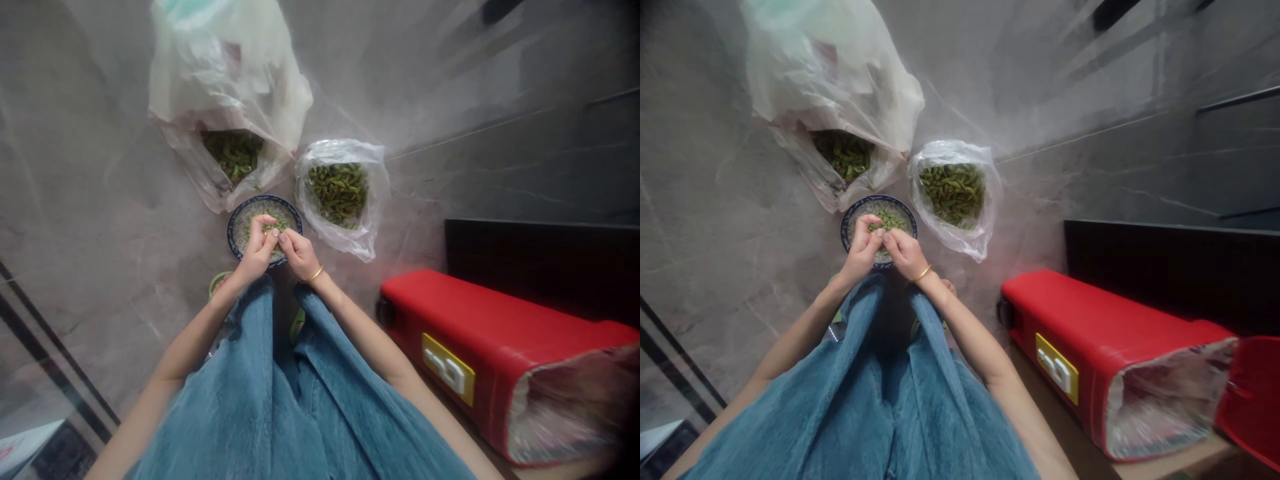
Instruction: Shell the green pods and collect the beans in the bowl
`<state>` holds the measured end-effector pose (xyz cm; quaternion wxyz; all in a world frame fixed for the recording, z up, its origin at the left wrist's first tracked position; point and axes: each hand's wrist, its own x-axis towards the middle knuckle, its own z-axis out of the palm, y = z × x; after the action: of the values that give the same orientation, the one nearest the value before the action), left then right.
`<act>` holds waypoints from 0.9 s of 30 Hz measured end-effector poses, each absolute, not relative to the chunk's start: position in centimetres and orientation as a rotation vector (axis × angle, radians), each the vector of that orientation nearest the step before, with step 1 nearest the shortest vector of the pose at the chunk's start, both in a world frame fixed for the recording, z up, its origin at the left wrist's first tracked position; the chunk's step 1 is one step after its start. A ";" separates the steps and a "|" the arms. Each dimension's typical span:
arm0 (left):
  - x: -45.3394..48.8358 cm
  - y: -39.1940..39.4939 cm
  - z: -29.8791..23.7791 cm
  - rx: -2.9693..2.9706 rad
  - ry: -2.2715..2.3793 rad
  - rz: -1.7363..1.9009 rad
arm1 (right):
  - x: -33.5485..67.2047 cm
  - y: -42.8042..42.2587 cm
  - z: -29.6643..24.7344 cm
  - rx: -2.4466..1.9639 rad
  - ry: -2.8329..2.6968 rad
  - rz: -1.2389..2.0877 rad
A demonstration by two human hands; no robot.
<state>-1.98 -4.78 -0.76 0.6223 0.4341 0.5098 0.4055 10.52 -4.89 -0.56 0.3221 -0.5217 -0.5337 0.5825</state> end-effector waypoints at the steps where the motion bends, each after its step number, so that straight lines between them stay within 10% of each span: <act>1: -2.0 -4.8 -0.8 1.057 1.198 0.927 | 10.4 -4.8 -0.6 -1.387 -1.365 1.553; 27: -3.8 -5.2 -2.5 2.076 1.174 0.887 | 9.4 -4.0 0.3 -1.226 -0.126 2.124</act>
<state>-3.83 -5.20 -2.55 0.2943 0.7797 0.4410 0.3333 9.40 -4.03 0.35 0.3360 -0.4703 -0.0484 0.8146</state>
